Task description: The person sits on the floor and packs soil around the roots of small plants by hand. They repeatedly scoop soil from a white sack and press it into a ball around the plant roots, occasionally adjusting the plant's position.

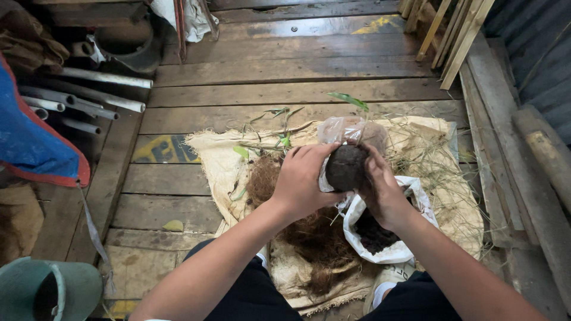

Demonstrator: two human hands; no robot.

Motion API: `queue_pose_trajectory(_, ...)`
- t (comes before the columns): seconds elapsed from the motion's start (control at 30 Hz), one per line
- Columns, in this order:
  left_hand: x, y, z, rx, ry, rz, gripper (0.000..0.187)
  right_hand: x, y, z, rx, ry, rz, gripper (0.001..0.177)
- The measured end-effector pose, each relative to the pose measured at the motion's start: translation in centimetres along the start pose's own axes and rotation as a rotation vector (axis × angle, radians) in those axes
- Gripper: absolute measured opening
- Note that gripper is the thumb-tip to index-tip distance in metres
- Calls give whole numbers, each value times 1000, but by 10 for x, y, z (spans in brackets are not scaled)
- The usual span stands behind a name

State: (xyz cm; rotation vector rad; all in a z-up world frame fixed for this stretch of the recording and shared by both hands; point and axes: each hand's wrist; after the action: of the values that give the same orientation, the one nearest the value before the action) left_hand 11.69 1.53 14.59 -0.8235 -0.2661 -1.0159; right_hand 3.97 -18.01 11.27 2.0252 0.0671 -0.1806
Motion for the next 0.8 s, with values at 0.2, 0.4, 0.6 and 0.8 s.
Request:
queue_pose_trajectory(0.2,-3,-10,-2,101,-91,-86,85,-1,-9,0,26,-128,-133,63)
queue_pose_trajectory(0.4,-5,-14,-2,101,-97,-101,80,-3,-15,-3,35,-31,11,53)
queue_pose_trajectory(0.6,-3,-12,-2,100,-86,-75,85,-4,-7,-6,30,-125,-79,57)
queue_pose_trajectory(0.8,0,-11,3,70,58,45,99,-6,-6,-1,-99,-103,-33,65)
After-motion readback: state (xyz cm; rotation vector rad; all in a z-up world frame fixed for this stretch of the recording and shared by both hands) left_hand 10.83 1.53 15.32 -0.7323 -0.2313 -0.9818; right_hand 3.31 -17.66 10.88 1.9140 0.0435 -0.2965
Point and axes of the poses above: each hand's wrist, its own x-axis towards the middle knuckle, its own z-axis out of the back of the hand, y = z × x, and after that the axes turned 5 degrees about -z, right-handed
